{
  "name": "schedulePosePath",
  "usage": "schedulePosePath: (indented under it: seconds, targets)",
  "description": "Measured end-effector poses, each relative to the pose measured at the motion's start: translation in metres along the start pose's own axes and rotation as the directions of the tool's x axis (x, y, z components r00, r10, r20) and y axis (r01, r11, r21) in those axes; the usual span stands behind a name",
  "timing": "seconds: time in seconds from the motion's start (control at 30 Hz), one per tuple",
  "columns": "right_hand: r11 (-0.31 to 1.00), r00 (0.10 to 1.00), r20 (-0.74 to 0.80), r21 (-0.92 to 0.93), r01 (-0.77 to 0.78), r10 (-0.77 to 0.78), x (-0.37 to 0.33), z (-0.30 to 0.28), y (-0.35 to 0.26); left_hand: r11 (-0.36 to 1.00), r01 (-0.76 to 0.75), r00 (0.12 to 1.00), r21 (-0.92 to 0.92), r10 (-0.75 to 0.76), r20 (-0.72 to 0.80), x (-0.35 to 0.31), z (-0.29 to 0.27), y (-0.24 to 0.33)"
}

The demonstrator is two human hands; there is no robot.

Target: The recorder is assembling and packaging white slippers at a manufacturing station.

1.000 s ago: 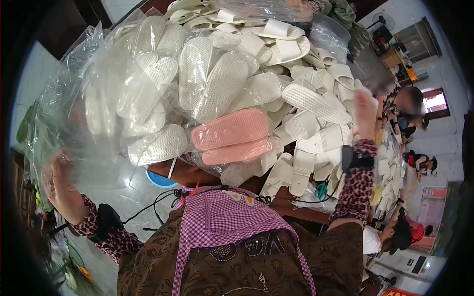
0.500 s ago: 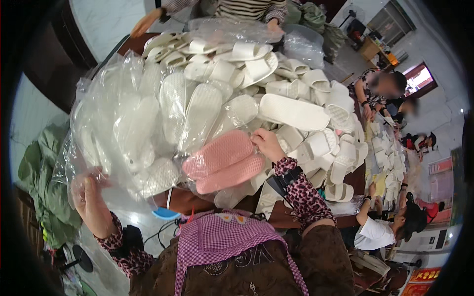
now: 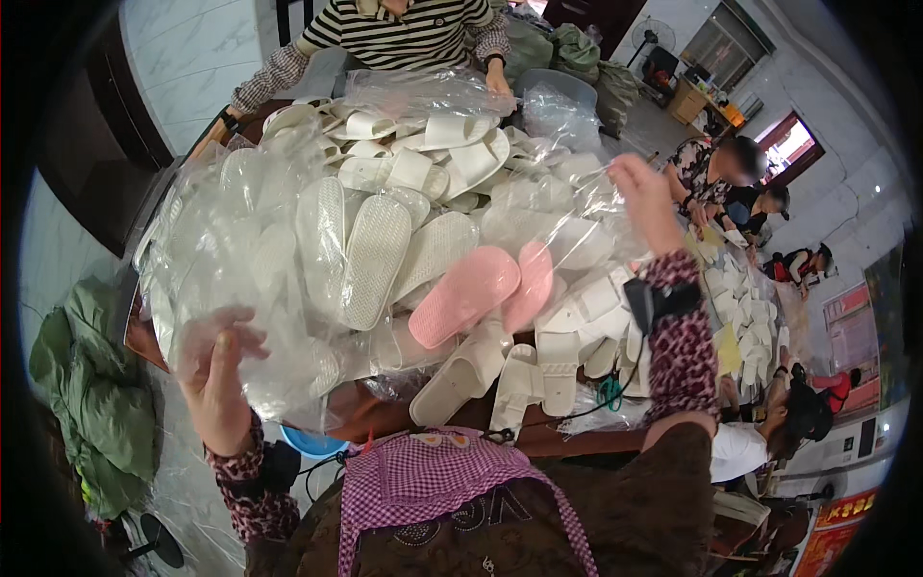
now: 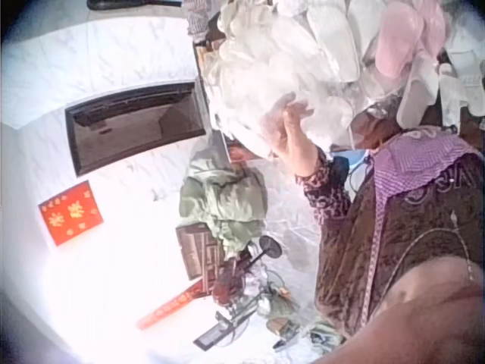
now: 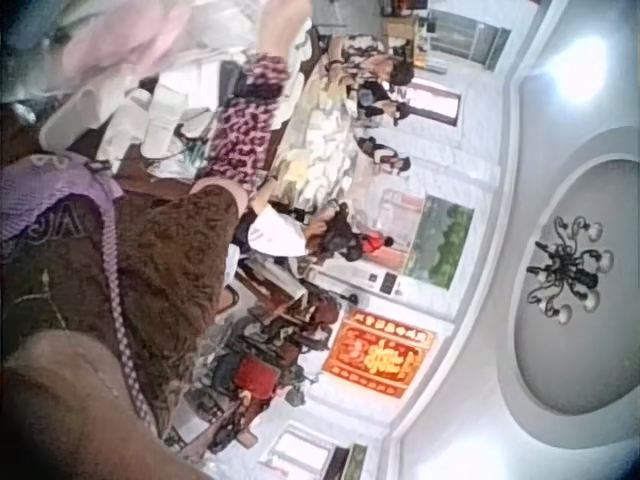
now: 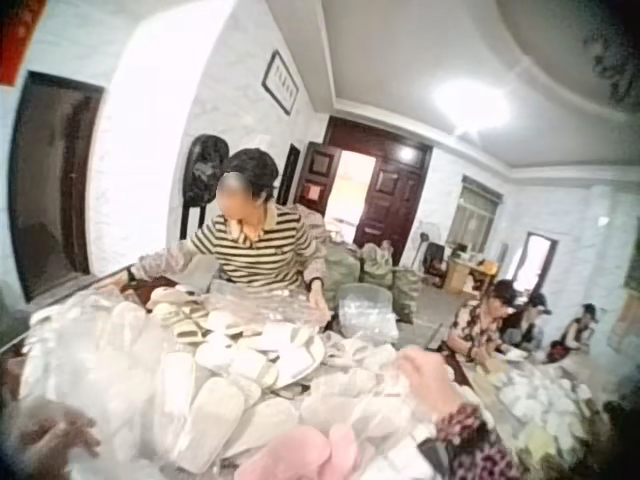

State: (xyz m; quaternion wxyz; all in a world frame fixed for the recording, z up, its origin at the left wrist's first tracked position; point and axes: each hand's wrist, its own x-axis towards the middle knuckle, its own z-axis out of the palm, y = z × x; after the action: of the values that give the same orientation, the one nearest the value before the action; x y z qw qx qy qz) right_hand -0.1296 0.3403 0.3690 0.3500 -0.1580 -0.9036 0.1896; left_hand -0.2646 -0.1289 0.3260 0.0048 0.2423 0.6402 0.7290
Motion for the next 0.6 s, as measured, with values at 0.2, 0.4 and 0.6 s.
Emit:
schedulePosePath:
  seconds: [0.2,0.4,0.6]
  targets:
    - [0.891,0.957,-0.163,0.429,-0.150,0.239,0.028,-0.061,-0.044,0.997,-0.005,1.000,-0.076,0.004,-0.013,0.018,0.039,-0.012]
    - [0.811,0.975,-0.035,0.562,-0.162,0.219,0.001,-0.040,-0.164,0.974,-0.223,0.970,0.046,0.217,0.113,0.020,0.085,-0.015]
    - [0.640,0.961,0.270,0.749,-0.172,-0.058,-0.031,0.035,-0.198,0.898,-0.438,0.878,-0.041,0.437,0.193,0.003,0.122,-0.033]
